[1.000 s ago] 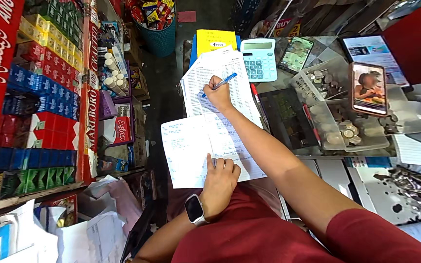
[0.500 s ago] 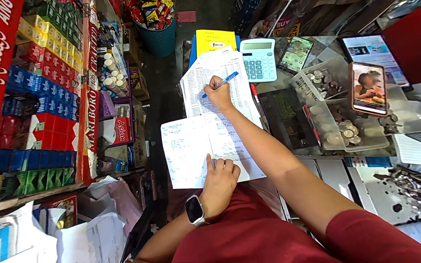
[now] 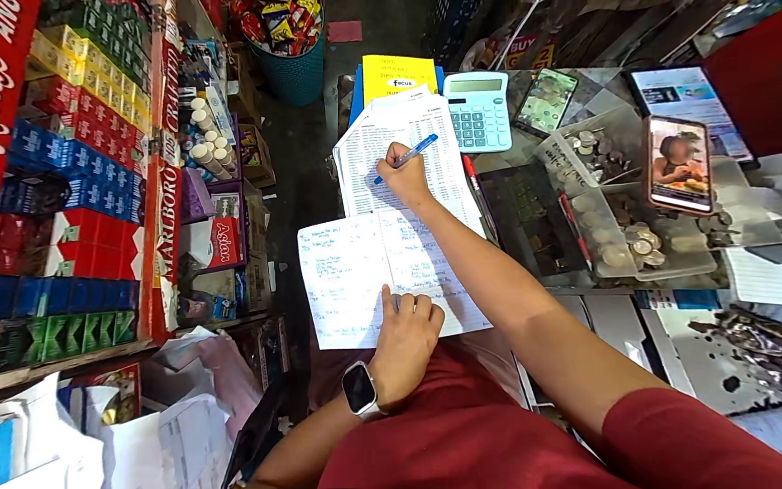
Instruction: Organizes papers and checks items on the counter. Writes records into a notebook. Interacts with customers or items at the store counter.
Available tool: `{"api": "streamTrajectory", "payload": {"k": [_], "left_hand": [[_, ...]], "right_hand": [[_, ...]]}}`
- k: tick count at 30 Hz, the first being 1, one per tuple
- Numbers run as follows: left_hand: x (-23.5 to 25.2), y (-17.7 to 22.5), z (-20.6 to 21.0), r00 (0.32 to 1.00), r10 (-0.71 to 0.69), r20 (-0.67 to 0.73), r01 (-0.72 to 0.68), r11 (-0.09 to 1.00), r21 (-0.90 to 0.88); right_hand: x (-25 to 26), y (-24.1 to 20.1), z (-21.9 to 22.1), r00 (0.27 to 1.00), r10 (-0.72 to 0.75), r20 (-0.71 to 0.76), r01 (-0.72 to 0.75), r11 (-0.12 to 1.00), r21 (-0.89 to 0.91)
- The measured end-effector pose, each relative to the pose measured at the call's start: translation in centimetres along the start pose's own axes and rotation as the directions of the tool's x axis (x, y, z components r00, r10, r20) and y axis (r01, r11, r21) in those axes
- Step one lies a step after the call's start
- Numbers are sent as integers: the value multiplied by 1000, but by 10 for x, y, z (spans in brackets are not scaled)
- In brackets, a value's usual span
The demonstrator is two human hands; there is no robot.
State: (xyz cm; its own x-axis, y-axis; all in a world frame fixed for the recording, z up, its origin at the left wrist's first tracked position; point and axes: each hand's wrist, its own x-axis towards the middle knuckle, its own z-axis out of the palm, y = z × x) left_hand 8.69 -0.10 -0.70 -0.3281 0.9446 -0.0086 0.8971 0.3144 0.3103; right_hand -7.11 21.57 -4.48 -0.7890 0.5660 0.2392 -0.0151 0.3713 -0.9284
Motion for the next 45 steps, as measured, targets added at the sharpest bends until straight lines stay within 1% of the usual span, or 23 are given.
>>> {"api": "streamTrajectory", "payload": {"k": [3,6,10,13,15,18,22,25,31,35,45], "left_hand": [[-1,0,2,1000,-4,-14,4,1000,-2],[-1,0,0,1000,-4,-1,4,1000,-31],[-1,0,2,1000,-3,-22,3,1000,-21],[-3,1,1,1000,-7,-18,7,1000,-5],[-3,1,1,1000,-6,-14,6,1000,5],[-2,1,-1,1000,-10,5,10,1000,-2],[-4,4,-7,997,-16,76,20,999,-44],[-5,5,-9,993,-19,114,22,999,-30],[-9,7,-6,996,-22,84,21,1000,7],[-13,10,-5,999,-23,45,21,999,41],[-17,13,0,1000,-29,0,29,997,76]], "right_hand": [[5,-1,-6,993,118,-14,-112,972,206],[11,-5,-16,970,235,-63,-181,870,459],[6,-28,-40,927,315,-203,-108,744,659],[-7,-43,-58,902,343,-261,-49,683,728],[-13,-50,-67,892,356,-280,-29,661,749],[-20,-55,-74,896,353,-270,-24,645,763],[-30,-56,-81,904,357,-236,-66,662,747],[-40,-54,-88,900,366,-236,-86,680,728],[-63,-50,-105,877,400,-266,-102,697,710],[-79,-50,-114,882,380,-280,-92,720,688],[-99,-54,-119,873,386,-298,-69,702,709]]}}
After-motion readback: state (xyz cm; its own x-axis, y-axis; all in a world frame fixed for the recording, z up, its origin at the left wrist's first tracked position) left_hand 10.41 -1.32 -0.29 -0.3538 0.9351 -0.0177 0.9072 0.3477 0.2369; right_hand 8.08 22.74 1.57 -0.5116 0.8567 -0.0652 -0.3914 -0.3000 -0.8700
